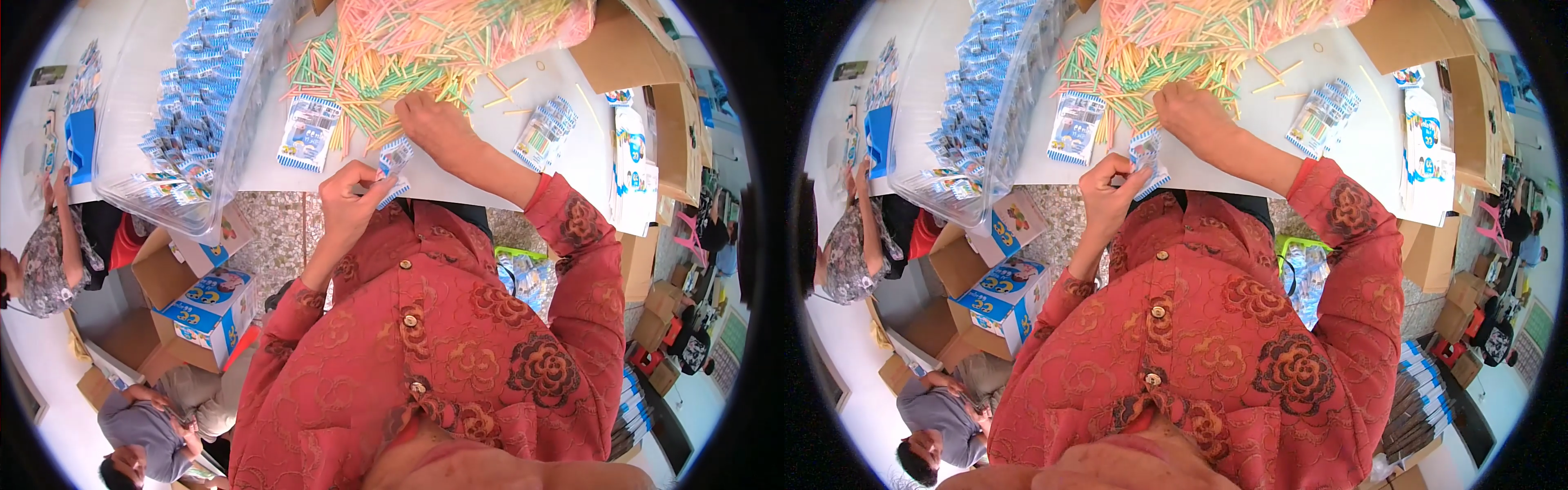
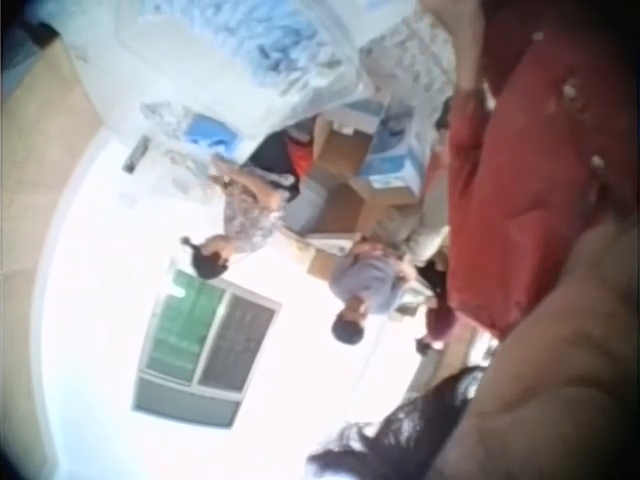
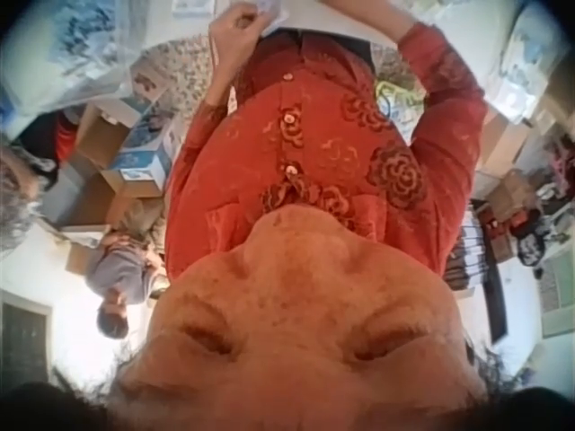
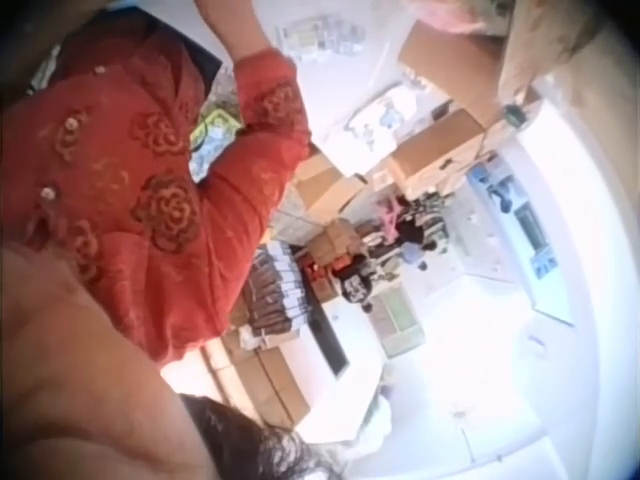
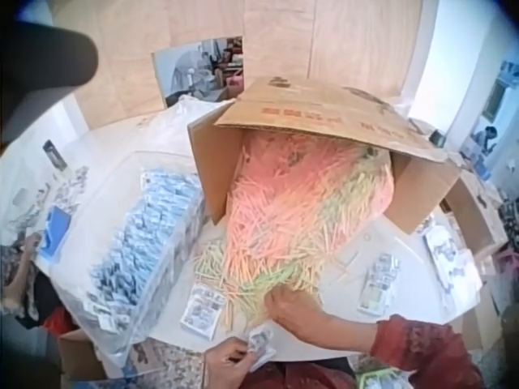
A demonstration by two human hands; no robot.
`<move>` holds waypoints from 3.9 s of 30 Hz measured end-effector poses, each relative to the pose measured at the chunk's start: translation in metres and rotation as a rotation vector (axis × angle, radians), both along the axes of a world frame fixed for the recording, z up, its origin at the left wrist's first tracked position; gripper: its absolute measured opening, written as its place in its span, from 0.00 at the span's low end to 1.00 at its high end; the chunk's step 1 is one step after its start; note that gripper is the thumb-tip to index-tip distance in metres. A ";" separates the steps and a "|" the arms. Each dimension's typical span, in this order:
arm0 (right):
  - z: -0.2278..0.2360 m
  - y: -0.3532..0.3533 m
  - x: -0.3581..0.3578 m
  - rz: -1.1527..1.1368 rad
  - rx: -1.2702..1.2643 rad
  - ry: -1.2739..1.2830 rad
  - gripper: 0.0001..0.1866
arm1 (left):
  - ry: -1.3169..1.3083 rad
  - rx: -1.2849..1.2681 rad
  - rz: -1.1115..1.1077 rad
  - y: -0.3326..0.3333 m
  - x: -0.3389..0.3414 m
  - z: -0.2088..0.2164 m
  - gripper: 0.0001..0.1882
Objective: Manually packing small sticks into clear plastic packets.
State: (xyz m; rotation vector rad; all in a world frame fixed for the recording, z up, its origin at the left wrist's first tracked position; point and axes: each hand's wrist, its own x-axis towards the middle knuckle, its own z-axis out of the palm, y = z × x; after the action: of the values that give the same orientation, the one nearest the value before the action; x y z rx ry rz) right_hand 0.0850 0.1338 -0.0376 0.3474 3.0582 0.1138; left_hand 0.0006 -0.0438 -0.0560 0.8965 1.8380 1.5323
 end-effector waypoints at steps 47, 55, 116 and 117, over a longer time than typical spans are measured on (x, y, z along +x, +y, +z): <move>-0.012 -0.017 0.082 0.206 -0.464 0.609 0.13 | -0.350 0.184 0.107 -0.017 0.006 0.033 0.04; -0.031 -0.016 0.068 0.329 -0.531 0.432 0.08 | -0.299 0.223 0.075 -0.013 0.023 0.045 0.05; -0.011 0.046 -0.003 0.038 -0.278 0.050 0.07 | -0.272 0.603 0.093 -0.024 0.009 0.012 0.12; -0.010 0.048 -0.002 -0.084 -0.466 0.072 0.06 | -0.260 0.611 0.103 -0.025 0.008 0.011 0.12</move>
State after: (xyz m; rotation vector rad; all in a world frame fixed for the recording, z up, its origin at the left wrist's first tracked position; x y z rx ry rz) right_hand 0.0826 0.1815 -0.0472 0.4491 3.0021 -0.6145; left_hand 0.0088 -0.0684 -0.0450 0.8134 1.2598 2.2160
